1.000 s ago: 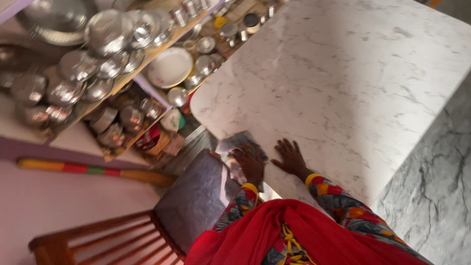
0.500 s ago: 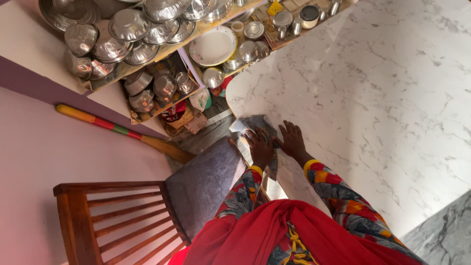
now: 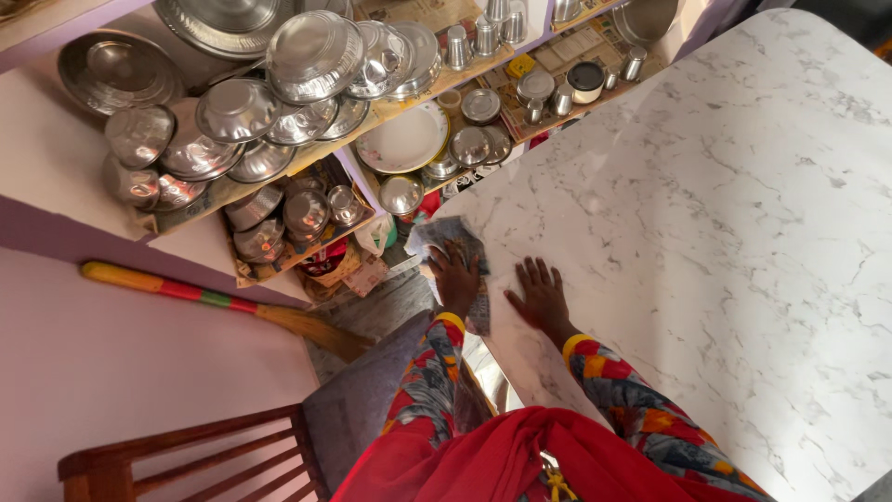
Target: The person wipes a white marble table surface with a cloth, moving systematically across the top. They then proceed to clean a wooden chair, wiping the seat, backrest, and legs with the same cloth.
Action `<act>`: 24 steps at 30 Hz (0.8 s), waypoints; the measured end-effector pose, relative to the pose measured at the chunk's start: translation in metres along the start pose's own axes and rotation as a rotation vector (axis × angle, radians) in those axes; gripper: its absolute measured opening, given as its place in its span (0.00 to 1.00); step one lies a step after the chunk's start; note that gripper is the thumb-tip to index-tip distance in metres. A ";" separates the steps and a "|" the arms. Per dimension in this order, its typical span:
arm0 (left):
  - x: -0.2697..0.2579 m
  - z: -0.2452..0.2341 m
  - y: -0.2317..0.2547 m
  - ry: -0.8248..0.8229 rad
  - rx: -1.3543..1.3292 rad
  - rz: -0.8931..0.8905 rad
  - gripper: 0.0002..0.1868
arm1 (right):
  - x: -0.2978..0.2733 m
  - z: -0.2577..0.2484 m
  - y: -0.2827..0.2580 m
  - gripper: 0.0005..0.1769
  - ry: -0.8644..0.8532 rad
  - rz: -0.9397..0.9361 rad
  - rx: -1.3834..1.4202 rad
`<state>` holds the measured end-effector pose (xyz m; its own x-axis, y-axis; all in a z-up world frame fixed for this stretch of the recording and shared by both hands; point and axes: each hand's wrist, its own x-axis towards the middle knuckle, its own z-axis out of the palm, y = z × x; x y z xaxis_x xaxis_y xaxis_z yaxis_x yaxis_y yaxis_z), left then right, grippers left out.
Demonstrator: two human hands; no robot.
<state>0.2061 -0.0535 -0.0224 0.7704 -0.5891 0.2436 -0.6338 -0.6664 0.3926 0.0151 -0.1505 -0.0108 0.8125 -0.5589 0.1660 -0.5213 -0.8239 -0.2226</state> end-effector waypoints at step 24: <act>0.160 0.062 0.019 -0.137 0.223 0.234 0.38 | 0.004 -0.021 -0.008 0.42 -0.019 0.018 0.024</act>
<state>0.3134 -0.1888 -0.0315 0.5956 -0.7835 0.1772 -0.8033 -0.5806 0.1330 0.0175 -0.1478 0.0117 0.8077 -0.5719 0.1436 -0.5300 -0.8108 -0.2483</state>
